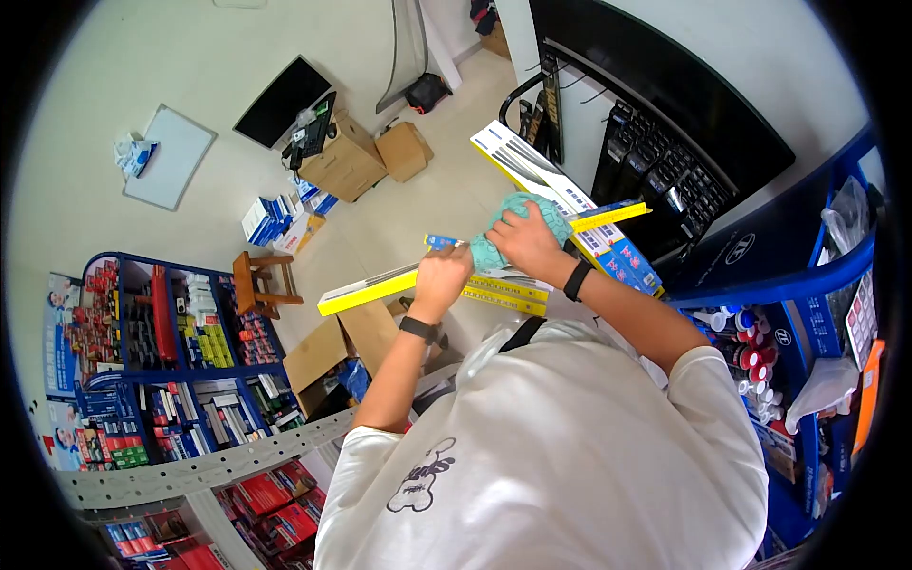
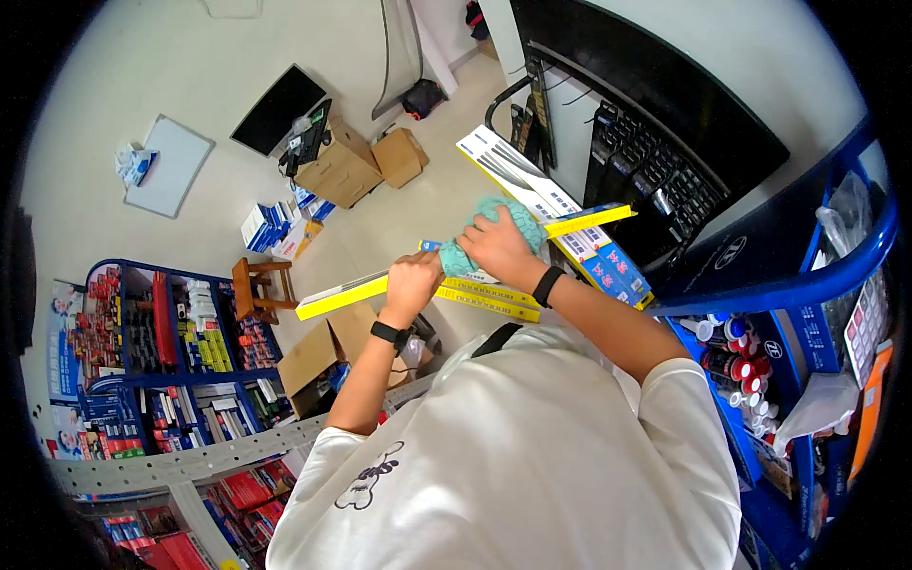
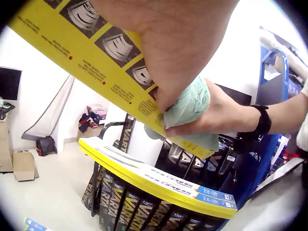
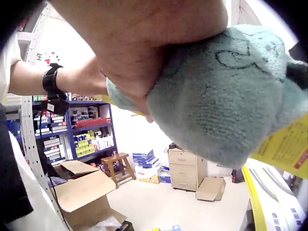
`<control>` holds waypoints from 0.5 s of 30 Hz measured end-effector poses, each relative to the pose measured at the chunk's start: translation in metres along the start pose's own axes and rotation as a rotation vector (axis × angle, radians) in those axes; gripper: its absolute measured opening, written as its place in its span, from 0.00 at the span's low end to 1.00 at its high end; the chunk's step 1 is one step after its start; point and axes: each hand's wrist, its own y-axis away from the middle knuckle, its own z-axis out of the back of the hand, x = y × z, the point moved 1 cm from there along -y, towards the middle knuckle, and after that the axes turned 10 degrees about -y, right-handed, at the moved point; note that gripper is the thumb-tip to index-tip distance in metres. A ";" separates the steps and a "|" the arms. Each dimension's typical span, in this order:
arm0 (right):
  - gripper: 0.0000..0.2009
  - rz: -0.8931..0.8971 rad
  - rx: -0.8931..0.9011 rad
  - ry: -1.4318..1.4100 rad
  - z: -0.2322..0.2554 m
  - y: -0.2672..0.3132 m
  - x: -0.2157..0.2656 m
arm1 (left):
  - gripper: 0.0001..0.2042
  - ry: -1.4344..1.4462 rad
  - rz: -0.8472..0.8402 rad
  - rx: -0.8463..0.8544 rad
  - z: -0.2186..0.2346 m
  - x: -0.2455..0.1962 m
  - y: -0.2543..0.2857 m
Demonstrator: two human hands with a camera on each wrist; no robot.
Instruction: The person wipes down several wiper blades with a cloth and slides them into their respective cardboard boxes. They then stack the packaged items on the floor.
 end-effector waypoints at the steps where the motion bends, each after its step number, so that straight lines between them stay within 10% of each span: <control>1: 0.08 -0.008 -0.005 -0.019 0.001 0.004 -0.005 | 0.09 0.007 -0.028 -0.013 0.006 -0.002 -0.002; 15: 0.08 -0.227 0.110 0.151 0.020 0.127 -0.129 | 0.17 0.084 0.031 0.034 0.028 0.036 0.034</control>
